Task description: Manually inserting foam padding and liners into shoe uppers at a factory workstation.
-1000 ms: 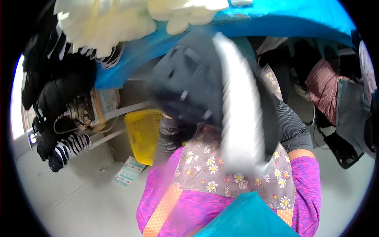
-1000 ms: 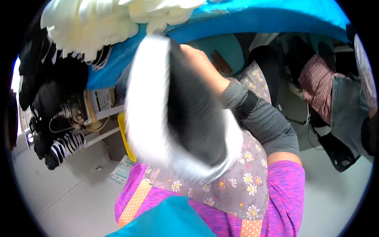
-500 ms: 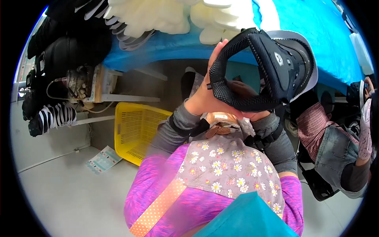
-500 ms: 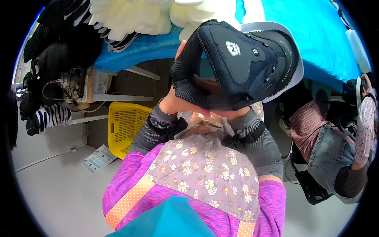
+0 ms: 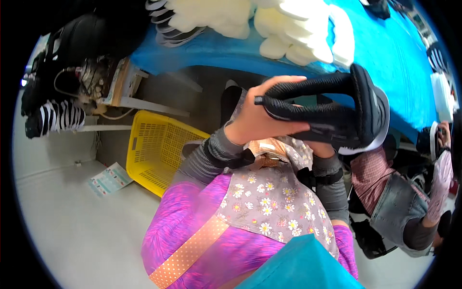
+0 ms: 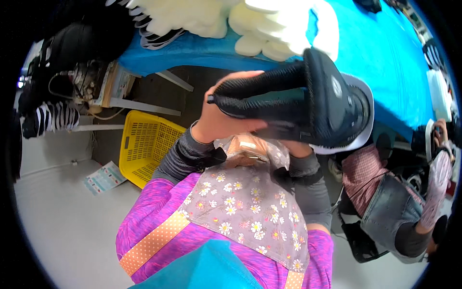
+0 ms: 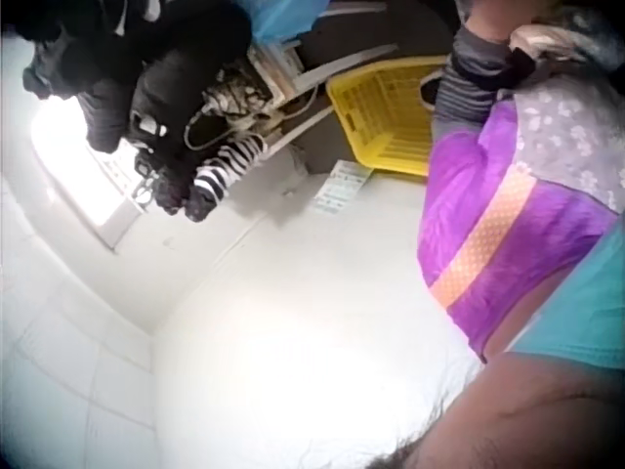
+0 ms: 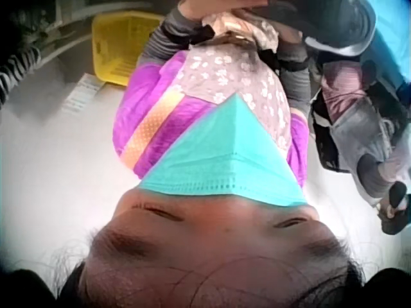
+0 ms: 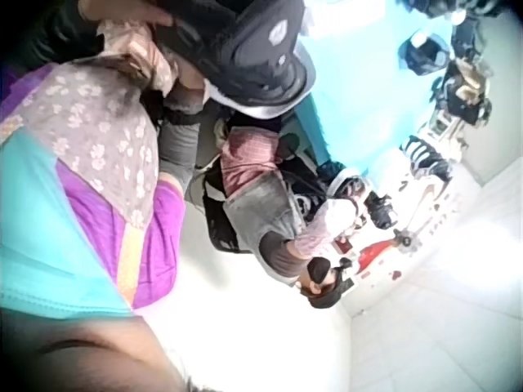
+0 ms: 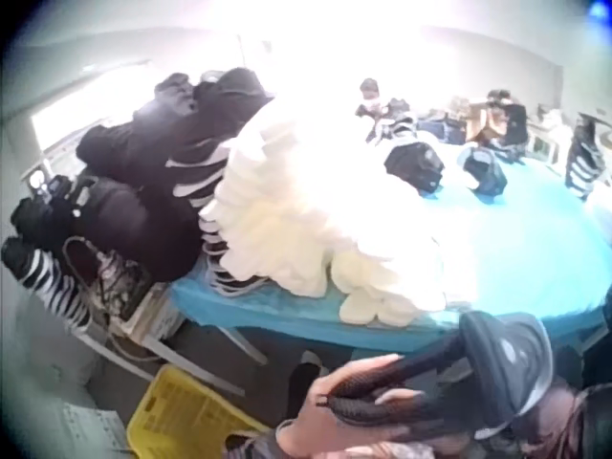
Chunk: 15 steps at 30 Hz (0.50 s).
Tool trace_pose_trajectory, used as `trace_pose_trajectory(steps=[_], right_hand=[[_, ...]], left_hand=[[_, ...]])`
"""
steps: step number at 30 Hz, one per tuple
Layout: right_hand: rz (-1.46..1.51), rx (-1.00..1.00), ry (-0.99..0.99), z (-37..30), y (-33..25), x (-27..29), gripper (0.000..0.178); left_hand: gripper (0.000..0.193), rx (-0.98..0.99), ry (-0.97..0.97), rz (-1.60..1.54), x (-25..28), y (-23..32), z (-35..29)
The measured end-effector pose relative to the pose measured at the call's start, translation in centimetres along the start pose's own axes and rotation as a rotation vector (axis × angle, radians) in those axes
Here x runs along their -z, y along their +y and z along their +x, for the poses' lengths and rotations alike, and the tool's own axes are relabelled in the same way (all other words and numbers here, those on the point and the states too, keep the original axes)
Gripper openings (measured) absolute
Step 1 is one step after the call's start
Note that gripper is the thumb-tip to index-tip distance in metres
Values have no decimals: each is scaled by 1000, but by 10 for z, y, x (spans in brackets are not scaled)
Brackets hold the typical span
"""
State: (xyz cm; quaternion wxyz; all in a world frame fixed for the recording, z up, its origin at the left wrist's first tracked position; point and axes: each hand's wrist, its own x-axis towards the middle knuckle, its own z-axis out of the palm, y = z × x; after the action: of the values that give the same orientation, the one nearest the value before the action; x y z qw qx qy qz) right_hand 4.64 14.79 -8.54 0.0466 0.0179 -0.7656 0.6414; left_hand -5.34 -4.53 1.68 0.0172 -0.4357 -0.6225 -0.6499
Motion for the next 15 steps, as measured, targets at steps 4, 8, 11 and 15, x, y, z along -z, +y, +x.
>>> trace_pose_trajectory(steps=[4,8,11,15], right_hand=[[845,61,-255,-3,-39,1,81],[1027,21,138,-3,-25,1,76],[875,25,369,-1,-29,2,64],[924,47,203,-6,-25,7,57]], left_hand=[[44,334,167,-170,17,7,-2],[30,426,211,-437,-4,6,-5],[32,397,234,-533,-13,3,-8],[43,499,147,-673,-4,-4,-18]])
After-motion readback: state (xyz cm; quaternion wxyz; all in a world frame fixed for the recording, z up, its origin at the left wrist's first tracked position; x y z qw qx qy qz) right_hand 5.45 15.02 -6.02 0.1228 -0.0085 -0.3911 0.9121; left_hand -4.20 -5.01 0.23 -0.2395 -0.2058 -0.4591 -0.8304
